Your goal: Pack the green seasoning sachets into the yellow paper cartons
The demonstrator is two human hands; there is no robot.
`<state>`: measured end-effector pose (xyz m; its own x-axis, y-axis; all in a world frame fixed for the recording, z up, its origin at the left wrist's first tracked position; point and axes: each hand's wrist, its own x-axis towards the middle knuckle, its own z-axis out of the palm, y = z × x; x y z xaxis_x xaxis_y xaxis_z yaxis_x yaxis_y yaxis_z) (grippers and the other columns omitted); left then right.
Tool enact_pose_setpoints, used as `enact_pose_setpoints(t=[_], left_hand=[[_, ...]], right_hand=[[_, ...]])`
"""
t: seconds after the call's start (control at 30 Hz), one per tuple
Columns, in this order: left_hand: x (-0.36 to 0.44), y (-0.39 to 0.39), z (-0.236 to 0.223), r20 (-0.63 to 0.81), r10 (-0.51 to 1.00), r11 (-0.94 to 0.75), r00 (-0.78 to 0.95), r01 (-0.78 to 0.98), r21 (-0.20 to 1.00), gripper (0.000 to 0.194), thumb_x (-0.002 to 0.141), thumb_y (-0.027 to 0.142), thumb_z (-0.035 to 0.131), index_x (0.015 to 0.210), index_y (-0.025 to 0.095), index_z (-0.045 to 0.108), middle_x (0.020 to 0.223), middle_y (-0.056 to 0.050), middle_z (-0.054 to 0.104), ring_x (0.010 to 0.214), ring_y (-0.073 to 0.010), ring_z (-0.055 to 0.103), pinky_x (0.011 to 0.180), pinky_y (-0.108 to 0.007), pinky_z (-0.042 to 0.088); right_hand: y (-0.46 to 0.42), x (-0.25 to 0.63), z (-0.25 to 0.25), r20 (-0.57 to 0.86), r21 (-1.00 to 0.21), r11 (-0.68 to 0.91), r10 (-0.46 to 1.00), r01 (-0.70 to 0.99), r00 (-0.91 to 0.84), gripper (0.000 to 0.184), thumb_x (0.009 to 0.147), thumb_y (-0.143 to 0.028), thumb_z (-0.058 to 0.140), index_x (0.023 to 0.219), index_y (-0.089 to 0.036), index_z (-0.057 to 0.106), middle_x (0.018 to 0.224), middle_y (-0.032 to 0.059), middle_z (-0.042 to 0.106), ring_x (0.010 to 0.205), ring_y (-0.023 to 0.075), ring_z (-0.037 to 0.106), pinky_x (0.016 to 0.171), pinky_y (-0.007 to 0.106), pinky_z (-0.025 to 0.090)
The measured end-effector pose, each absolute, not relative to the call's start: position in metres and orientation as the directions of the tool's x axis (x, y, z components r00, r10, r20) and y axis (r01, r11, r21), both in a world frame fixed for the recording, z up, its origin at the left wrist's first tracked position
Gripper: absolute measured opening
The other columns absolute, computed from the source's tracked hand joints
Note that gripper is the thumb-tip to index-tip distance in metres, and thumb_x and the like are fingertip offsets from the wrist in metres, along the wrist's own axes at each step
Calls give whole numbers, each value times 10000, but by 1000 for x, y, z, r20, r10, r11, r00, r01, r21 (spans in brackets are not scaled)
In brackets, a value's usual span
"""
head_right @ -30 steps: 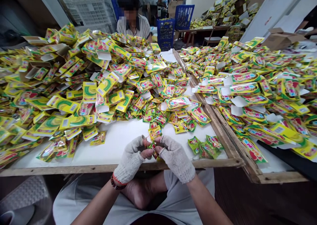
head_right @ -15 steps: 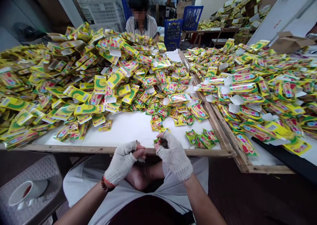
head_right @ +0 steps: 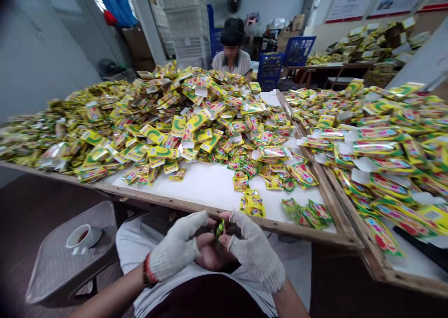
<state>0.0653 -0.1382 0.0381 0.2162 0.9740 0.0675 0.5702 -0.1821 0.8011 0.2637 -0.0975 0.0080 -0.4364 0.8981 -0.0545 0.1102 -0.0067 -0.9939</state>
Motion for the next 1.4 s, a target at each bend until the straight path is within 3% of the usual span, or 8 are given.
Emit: enact_pose_setpoints(t=[0.13,0.27,0.4,0.6,0.73,0.93,1.17,1.4], left_hand=[[88,-129,46,170,964,-242,203,419,875,184,893,312,501,848,186,626,865,-43,657,784,-153,594,726,-252,446],[91,-125,40,256,960,-273,115,595,756,286,908,326,459,674,190,548,694,-11,575,640,-121,499,626,-248,371],[90,-118,35,276,960,-231,44,681,695,311,924,340,423,668,192,518,670,-4,537,642,-121,472,633,-259,350],[89,-113,37,44,996,-29,-78,193,981,276,907,408,453,754,181,487,663,21,500,598,-102,468,575,-224,385],[86,-116,39,37,999,-38,9,17,999,297,896,423,488,753,163,500,633,23,514,592,-94,489,588,-215,405],[72,-102,40,-46,964,7,261,149,989,292,837,434,583,858,142,579,773,-19,600,690,-123,536,614,-229,412],[94,-90,27,137,990,-120,-41,282,952,248,858,395,554,746,174,541,718,10,535,701,-121,490,670,-242,403],[101,-72,3,-86,993,75,-86,-123,989,240,815,381,607,777,178,484,738,19,545,687,-109,511,665,-238,430]], right_hand=[[-97,259,12,-101,-989,-42,893,142,-438,459,698,-245,668,1152,-216,608,1105,74,678,1015,234,626,913,377,488],[-92,256,13,-120,-972,-43,937,233,-329,177,692,-339,648,791,-192,638,783,53,689,774,222,638,725,338,526],[-96,247,17,-2,-946,103,946,307,-324,222,790,-383,562,663,-202,580,663,37,634,651,184,584,648,300,499],[-93,242,17,261,-845,310,950,435,-170,193,824,-359,531,704,-207,536,686,30,590,645,174,537,644,298,463],[-79,252,15,186,-849,262,961,459,-205,184,847,-343,489,728,-207,523,718,26,591,668,170,535,638,292,450],[-75,265,11,88,-832,285,915,477,-395,103,793,-241,529,696,-206,527,706,7,588,682,166,531,666,304,426],[-71,260,8,-74,-958,21,946,287,-317,256,835,-444,542,847,-189,570,665,18,631,595,169,582,538,279,431],[-67,242,9,33,-925,92,986,368,-164,206,813,-373,575,683,-213,561,636,7,603,613,157,537,607,275,447]])
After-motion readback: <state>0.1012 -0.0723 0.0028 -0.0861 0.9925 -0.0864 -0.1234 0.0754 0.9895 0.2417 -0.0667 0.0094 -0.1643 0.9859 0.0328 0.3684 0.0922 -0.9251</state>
